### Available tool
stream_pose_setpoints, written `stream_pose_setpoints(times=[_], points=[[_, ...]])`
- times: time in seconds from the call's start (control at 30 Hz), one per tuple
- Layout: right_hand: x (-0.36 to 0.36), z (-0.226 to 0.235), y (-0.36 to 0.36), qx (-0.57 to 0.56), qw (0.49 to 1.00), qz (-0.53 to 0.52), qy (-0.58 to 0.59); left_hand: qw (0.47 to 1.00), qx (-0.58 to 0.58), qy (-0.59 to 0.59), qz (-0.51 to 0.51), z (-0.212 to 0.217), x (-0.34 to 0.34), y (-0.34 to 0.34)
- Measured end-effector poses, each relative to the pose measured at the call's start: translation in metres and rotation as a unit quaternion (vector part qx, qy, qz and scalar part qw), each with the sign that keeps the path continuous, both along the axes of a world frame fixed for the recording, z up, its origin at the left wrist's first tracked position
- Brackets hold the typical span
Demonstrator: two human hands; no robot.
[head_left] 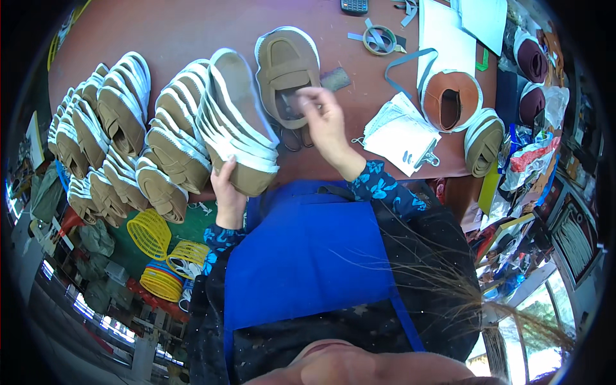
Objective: Inserting insoles into sandals and stacking them at a manual workstation
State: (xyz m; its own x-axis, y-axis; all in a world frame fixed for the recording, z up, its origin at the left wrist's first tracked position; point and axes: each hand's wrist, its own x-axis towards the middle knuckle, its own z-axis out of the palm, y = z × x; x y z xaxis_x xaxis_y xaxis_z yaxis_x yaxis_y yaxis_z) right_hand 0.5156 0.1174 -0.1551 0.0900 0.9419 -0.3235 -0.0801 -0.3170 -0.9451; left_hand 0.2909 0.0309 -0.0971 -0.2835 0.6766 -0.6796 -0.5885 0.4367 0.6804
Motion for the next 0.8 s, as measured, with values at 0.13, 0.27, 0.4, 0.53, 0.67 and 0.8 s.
stream_pose_setpoints(times=[0.13, 0.27, 0.4, 0.53, 0.67, 0.8], points=[[0.031, -0.056, 0.003, -0.167, 0.980, -0.108, 0.014, 0.995, -0.005, 0.036, -0.092, 0.010, -0.005, 0.014], [0.023, -0.057, 0.007, -0.286, 0.948, -0.072, 0.118, 0.943, 0.042, 0.172, -0.282, 0.003, 0.025, 0.017], [0.012, -0.078, 0.002, -0.298, 0.909, -0.075, 0.282, 0.703, 0.118, 0.496, -0.496, -0.047, 0.054, 0.020], [0.022, -0.017, 0.016, -0.114, 0.972, -0.028, 0.202, 0.776, 0.244, 0.416, -0.407, -0.009, 0.042, 0.053], [-0.024, 0.080, 0.049, -0.092, 0.946, 0.038, 0.309, 0.908, 0.216, 0.190, -0.306, 0.055, 0.001, 0.067], [-0.072, 0.103, 0.082, -0.094, 0.939, 0.152, 0.293, 0.939, 0.181, 0.213, -0.202, 0.126, -0.077, 0.053]])
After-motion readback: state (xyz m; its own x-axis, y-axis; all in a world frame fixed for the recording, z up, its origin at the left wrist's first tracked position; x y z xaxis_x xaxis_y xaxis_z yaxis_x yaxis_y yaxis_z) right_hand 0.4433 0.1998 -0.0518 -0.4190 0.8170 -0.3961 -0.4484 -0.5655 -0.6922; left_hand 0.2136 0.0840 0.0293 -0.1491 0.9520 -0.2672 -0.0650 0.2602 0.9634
